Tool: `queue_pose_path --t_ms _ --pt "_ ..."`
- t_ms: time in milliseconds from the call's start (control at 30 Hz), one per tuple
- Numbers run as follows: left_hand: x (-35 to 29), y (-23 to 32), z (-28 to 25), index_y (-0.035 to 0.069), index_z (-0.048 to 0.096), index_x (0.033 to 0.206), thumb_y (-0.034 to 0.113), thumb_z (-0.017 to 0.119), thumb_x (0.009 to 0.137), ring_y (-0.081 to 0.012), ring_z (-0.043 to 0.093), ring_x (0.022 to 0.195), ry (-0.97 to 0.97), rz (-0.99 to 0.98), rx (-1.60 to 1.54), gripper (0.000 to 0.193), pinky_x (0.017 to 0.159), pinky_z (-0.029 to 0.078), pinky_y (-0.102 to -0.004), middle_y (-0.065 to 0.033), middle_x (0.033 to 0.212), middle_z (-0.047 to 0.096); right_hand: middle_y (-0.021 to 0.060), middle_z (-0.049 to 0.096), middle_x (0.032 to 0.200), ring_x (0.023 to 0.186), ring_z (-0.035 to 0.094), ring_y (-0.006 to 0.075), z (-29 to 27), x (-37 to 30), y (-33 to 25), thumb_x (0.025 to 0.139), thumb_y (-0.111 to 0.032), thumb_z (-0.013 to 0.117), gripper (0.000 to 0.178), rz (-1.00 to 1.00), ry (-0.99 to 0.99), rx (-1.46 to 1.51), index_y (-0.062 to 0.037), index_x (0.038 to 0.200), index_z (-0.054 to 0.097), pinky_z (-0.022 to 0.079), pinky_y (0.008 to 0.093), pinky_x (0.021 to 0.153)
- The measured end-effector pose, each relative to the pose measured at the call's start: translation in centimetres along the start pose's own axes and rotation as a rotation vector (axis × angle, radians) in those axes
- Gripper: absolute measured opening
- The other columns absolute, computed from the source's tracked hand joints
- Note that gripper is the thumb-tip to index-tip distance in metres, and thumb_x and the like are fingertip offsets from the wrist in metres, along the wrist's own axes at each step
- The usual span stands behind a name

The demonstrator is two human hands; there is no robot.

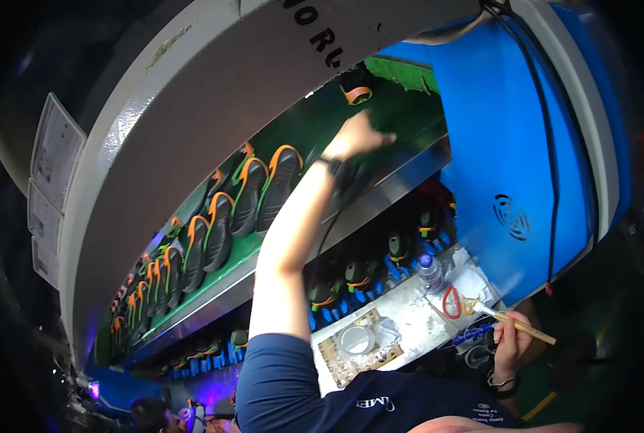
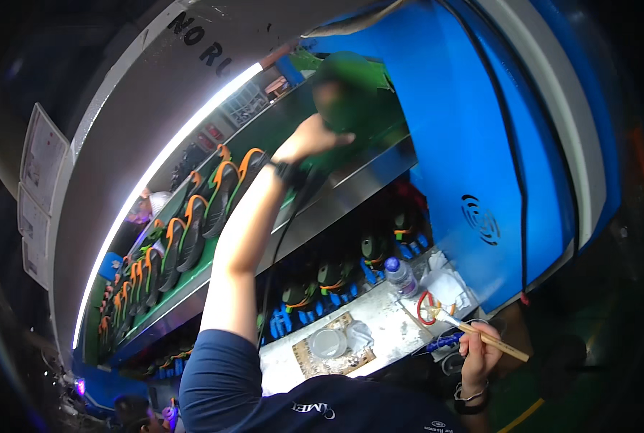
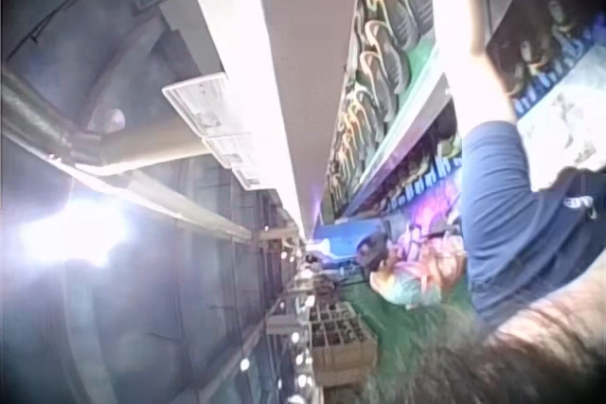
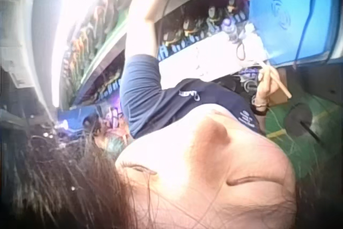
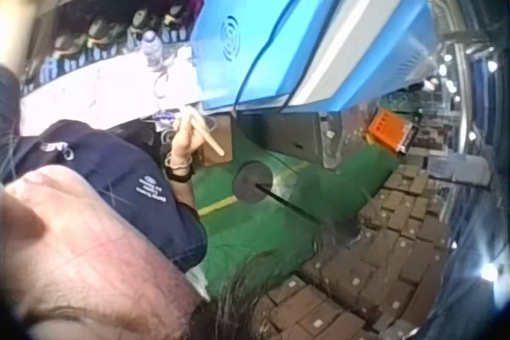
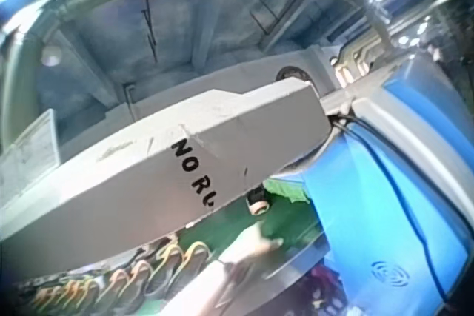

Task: Apply adhesive to the edges of shoe soles using a brush.

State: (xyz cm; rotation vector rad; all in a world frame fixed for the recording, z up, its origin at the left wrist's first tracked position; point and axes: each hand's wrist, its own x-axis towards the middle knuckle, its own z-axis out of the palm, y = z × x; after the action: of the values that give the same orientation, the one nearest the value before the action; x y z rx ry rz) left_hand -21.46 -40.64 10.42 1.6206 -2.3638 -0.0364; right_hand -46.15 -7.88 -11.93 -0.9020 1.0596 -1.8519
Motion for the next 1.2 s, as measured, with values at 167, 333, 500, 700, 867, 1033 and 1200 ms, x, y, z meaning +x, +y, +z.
queue_pose_path --t_ms 167,333,500,700,867,1033,1200 --pt "-20.2 -2.0 -4.2 -0.004 0.044 0.105 0.057 0.059 0.062 -0.0294 0.06 0.066 0.424 -0.413 0.438 0.076 0.057 0.048 -0.0338 -0.0166 0.077 0.059 0.0053 0.051 0.061 0.048 0.042 0.0067 3.1 2.7 2.3 0.082 -0.011 0.049 0.017 0.084 -0.169 0.037 0.0012 0.093 0.048 0.034 0.0176 0.044" --pt "-24.2 -7.3 -3.2 -0.011 0.033 0.112 0.067 0.055 0.058 -0.0303 0.06 0.071 0.279 -0.78 0.498 0.097 0.061 0.048 -0.0344 -0.0208 0.077 0.059 0.0061 0.054 0.064 0.05 0.044 0.0067 5.2 2.8 1.6 0.081 -0.012 0.051 0.019 0.085 -0.328 0.139 0.0017 0.094 0.048 0.034 0.0175 0.045" --pt "-21.4 -8.5 -3.8 -0.013 0.026 0.117 0.055 0.06 0.059 -0.0332 0.057 0.084 0.222 -0.78 0.298 0.096 0.074 0.045 -0.0364 -0.0252 0.091 0.056 0.006 0.054 0.064 0.05 0.043 0.0061 5.6 1.8 1.4 0.082 -0.012 0.051 0.019 0.064 -0.343 0.131 0.0019 0.094 0.049 0.034 0.0169 0.045" --pt "-22.4 -5.7 -12.0 -0.007 0.025 0.119 0.027 0.073 0.057 -0.0252 0.054 0.091 0.626 -0.524 -0.144 0.086 0.078 0.043 -0.0324 -0.0235 0.094 0.054 0.0056 0.053 0.064 0.05 0.043 0.0056 5.0 1.7 1.8 0.082 -0.012 0.051 0.019 0.043 -0.297 0.103 0.0019 0.094 0.049 0.034 0.0165 0.045" --pt "-22.0 -8.7 -10.7 -0.005 0.016 0.123 0.016 0.073 0.06 -0.0257 0.046 0.102 0.887 -0.164 -0.486 0.087 0.086 0.039 -0.0321 -0.0195 0.108 0.048 0.0057 0.054 0.065 0.05 0.043 0.0054 5.9 1.1 1.4 0.082 -0.012 0.051 0.019 0.04 -0.311 0.106 0.0017 0.095 0.049 0.034 0.0164 0.045" --pt "-20.8 -11.9 -3.6 -0.001 0.041 0.11 0.012 0.073 0.06 -0.0184 0.047 0.097 0.542 -0.074 -0.775 0.061 0.087 0.037 -0.032 -0.0093 0.104 0.049 0.0063 0.054 0.066 0.05 0.043 0.0052 6.3 -0.4 0.7 0.081 -0.011 0.051 0.018 0.044 -0.318 0.121 0.0016 0.094 0.049 0.034 0.0161 0.045" --pt "-21.0 -12.8 -2.6 -0.001 0.048 0.101 0.02 0.066 0.069 -0.0156 0.048 0.087 0.596 -0.065 -0.777 0.042 0.078 0.039 -0.0275 -0.0072 0.094 0.052 0.0063 0.054 0.066 0.05 0.043 0.0046 6.9 -1.4 1.9 0.08 -0.005 0.05 0.015 0.168 -0.326 0.039 0.0029 0.093 0.051 0.034 0.0151 0.044"
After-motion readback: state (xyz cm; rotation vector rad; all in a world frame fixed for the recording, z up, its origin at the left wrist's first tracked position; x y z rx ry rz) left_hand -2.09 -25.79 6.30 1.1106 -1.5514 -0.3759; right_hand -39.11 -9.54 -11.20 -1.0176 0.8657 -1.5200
